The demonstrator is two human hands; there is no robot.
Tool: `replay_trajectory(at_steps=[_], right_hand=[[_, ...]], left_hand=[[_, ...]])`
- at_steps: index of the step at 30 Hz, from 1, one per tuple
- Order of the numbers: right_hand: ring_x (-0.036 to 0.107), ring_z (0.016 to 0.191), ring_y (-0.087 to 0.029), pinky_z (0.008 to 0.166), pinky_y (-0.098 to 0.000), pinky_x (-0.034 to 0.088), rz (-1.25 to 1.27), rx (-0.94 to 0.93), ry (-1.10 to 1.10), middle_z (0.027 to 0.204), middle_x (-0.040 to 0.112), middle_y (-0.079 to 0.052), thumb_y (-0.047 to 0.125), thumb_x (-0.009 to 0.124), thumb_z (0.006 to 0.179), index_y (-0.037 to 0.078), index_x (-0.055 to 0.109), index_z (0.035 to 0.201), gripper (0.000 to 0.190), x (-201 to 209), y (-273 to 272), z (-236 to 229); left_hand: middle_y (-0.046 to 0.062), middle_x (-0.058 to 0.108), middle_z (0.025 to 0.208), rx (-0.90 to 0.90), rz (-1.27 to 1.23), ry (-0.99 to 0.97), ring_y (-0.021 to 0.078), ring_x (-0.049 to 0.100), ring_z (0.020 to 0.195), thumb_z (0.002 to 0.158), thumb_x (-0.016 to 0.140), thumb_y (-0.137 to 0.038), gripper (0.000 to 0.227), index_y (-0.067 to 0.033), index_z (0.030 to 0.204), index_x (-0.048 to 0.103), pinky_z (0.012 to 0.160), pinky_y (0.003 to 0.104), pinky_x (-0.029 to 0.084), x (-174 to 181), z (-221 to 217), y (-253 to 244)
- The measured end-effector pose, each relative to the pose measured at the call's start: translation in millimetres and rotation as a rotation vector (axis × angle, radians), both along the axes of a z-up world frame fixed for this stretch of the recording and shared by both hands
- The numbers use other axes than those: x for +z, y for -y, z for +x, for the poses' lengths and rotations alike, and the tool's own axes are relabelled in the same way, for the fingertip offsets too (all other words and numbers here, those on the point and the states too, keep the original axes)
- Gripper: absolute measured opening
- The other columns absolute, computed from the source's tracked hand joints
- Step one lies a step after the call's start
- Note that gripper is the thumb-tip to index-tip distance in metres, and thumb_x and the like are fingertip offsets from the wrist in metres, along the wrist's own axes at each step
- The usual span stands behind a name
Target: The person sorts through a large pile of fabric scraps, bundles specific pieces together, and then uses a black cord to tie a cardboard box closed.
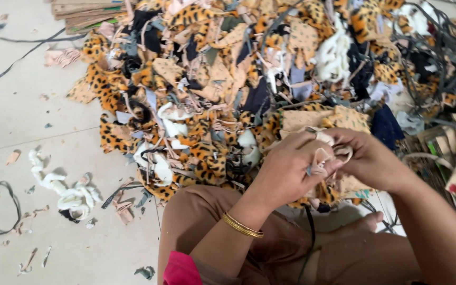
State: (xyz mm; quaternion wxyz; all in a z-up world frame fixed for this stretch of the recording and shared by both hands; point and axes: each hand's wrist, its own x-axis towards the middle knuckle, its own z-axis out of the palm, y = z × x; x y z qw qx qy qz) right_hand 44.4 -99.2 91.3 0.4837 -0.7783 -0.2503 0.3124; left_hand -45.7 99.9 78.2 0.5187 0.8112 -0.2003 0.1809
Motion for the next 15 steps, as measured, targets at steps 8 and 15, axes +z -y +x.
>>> replay_trajectory(at_steps=[8,15], right_hand=[[0.065,0.058,-0.018,0.052,-0.0304,0.056,0.119,-0.367,0.034,0.083,0.075,-0.017,-0.014,0.064,0.084,-0.003,0.069,0.113,0.031,24,92,-7],[0.076,0.062,-0.017,0.047,-0.0285,0.073,0.579,-0.264,-0.050,0.101,0.072,-0.022,-0.012,0.051,0.090,-0.002,0.062,0.124,0.037,31,111,-4]], left_hand=[[0.009,0.065,0.127,0.018,-0.681,-0.298,0.0161,0.066,0.102,0.096,0.066,-0.003,0.032,-0.0087,0.127,0.063,0.085,0.027,0.060,-46,11,36],[0.013,0.067,0.128,0.139,-0.702,-0.433,0.0231,0.067,0.120,0.096,0.061,0.006,0.034,-0.0036,0.129,0.062,0.103,0.032,0.058,-104,24,55]])
